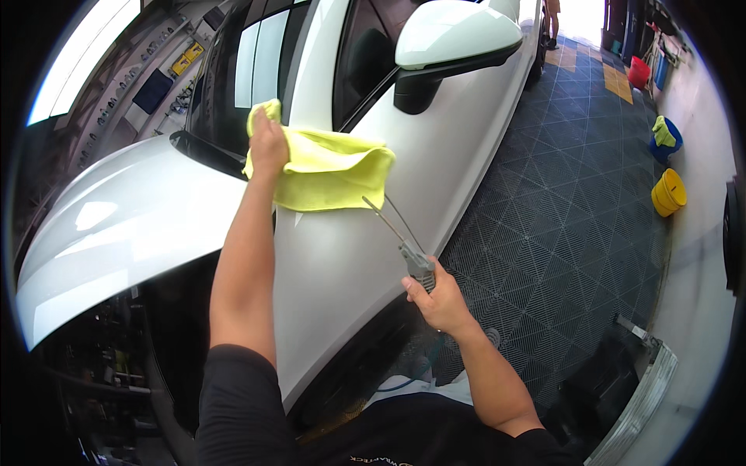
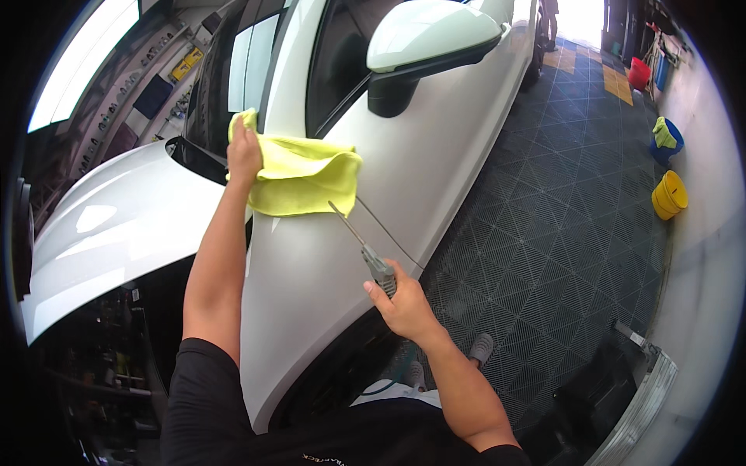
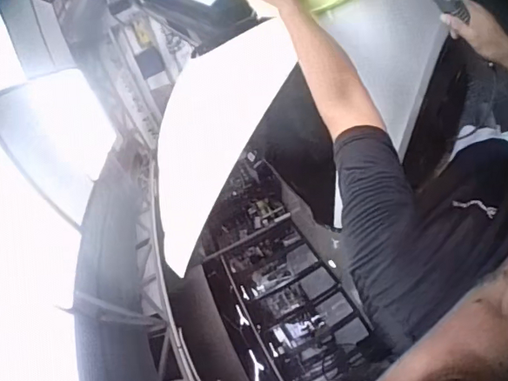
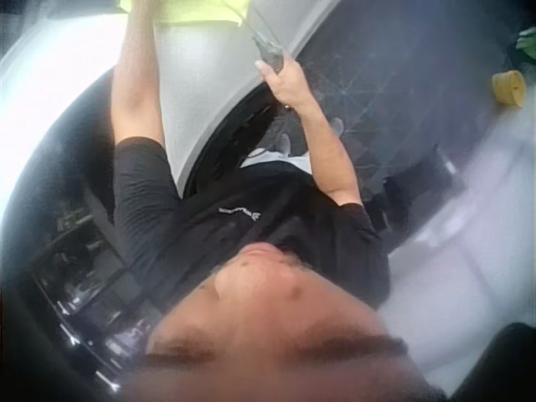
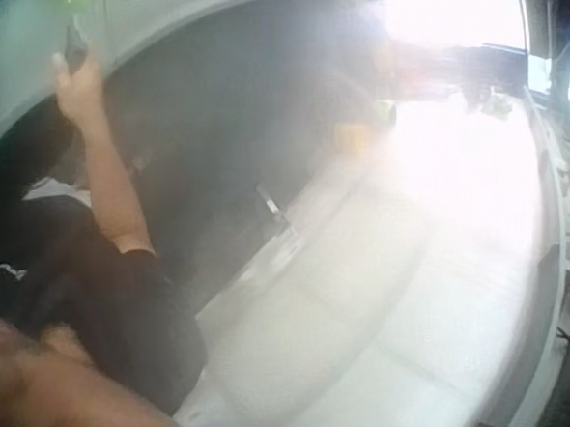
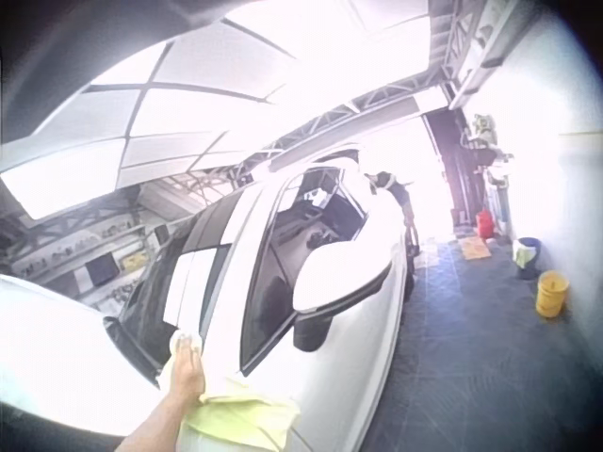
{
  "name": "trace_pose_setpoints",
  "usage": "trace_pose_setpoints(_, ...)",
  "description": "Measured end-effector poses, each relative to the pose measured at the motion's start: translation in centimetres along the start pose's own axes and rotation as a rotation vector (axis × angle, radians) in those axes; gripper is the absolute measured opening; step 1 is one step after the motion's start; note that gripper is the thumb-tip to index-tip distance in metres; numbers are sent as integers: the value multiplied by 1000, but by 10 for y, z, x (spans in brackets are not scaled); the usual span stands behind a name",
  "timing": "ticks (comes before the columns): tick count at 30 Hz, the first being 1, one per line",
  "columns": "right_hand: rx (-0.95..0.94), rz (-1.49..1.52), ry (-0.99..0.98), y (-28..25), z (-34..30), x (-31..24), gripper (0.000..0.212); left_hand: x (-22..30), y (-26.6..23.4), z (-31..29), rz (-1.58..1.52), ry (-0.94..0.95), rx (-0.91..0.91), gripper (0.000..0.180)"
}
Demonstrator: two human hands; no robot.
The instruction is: The person wipes the exterior of a white car with a yellow microfiber cloth while holding an air blow gun in the other hand. They clean the side panels, mirrors, front bumper, hood, and rear sections in a garage setting.
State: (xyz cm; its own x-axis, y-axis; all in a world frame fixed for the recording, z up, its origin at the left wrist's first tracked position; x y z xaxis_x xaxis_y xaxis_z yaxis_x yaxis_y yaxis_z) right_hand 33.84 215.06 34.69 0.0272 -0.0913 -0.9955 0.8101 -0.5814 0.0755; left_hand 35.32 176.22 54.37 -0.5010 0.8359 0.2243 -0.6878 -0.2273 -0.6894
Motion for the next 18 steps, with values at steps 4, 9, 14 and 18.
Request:
trace_pose_setpoints(4,53,48,-34,-50,12,22,46,66,18,-29,206,260,-52,58)
trace_pose_setpoints(9,-137,22,349,-93,-5,93,55,136,49,-144,594,551,-607,63)
trace_pose_setpoints(14,-74,59,564,-116,-47,220,60,181,111,-210,650,747,-926,67)
trace_pose_setpoints(18,130,385,706,-104,-61,335,42,159,221,-310,568,850,-1157,63)
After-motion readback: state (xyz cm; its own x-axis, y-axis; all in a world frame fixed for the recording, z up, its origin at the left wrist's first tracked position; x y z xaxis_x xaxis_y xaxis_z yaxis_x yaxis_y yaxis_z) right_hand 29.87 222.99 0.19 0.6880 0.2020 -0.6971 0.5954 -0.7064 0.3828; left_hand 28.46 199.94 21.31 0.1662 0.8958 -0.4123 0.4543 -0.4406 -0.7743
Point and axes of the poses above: each hand's wrist, its own z-axis towards the middle knuckle, its own y-axis out of the palm, x = y × z, the point moved 8 cm from there along z, towards the middle knuckle, and after that the axes turned 3 degrees about -y, right-handed, at the moved point
